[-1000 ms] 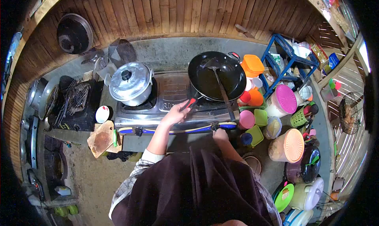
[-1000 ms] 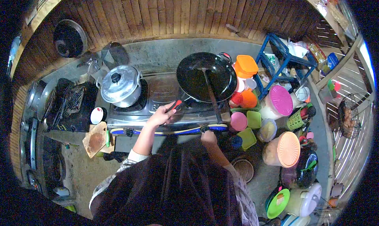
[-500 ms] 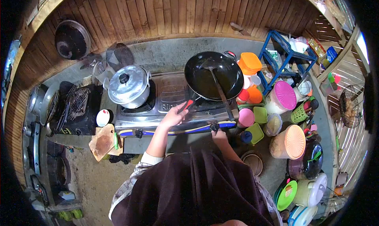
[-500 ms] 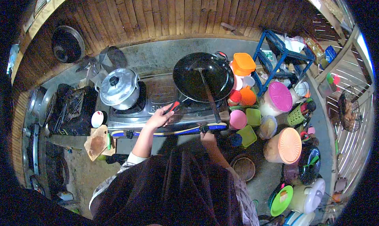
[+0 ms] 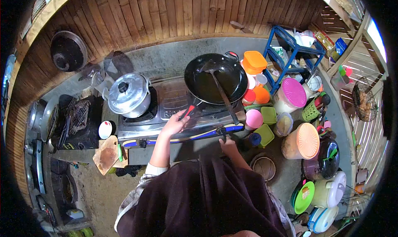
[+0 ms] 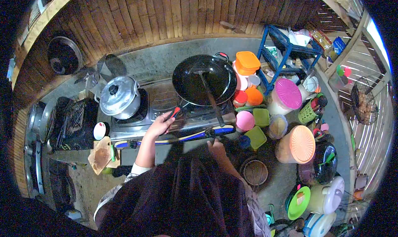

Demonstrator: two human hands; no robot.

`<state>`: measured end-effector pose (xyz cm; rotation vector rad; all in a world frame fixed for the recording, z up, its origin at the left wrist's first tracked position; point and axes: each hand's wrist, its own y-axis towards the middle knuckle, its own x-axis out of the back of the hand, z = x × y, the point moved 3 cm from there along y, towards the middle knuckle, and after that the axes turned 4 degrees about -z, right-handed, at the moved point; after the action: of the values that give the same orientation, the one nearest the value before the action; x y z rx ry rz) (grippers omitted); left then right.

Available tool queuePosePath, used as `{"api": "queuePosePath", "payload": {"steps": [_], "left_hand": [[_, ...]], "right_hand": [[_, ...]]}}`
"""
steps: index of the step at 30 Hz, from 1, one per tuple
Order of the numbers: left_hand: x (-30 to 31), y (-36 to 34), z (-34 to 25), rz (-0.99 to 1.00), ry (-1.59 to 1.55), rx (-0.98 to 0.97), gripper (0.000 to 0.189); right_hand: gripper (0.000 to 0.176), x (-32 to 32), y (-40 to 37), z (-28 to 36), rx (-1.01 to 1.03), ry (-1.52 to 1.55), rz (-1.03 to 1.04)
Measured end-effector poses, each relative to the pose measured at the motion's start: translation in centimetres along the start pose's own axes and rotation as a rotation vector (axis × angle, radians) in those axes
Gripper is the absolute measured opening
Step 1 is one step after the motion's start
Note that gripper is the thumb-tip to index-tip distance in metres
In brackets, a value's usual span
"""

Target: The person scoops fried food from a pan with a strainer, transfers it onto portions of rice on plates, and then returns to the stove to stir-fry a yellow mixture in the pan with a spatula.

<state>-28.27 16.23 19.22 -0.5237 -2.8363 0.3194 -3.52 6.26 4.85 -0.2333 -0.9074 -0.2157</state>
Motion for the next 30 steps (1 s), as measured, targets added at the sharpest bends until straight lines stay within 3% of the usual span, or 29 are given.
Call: {"api": "queuePosePath", "payload": {"steps": [9,11,15,17,21,23,24,26,30], "left_hand": [[0.7,-0.3,0.6,-0.012,-0.022,0.032,0.043],[0.8,-0.7,0.4,-0.045,-0.077,0.132,0.044],[1.3,-0.1,1.9,-0.063,-0.053,0.075,0.042],[1.9,0.0,1.9,-0.292,0.213,-0.148,0.037],[1.3,-1.3,0.4,-0.496,0.228,-0.25,0.026],[0.6,-3.3,-2.7,-0.644,0.34,-0.631,0.017],[0.1,-4.2,-4.1,-0.682,0.337,-0.699,0.011],[-1.3,-5.0,-4.5,-0.551,0.239,-0.707,0.011],[-6.1,-6.8,-4.8,-0.092,0.066,-0.639,0.014]], "right_hand": [[0.06,-0.8,-1.0,-0.6,0.043,0.029,-0.054],[0.061,-0.6,-1.1,-0.4,0.033,0.081,-0.055],[0.061,-1.5,-1.1,-0.8,0.032,0.068,-0.06],[0.062,-1.7,-1.1,-0.7,0.021,0.076,-0.052],[0.058,-1.6,-1.4,-0.5,0.068,0.049,-0.137],[0.046,-2.1,-1.1,-1.5,0.128,0.064,-0.176],[0.046,-2.0,-1.3,-1.4,0.123,0.064,-0.178],[0.029,-1.0,-1.8,-0.9,0.286,0.152,-0.392],[0.019,1.8,-3.3,1.0,0.365,0.316,-0.424]]}}
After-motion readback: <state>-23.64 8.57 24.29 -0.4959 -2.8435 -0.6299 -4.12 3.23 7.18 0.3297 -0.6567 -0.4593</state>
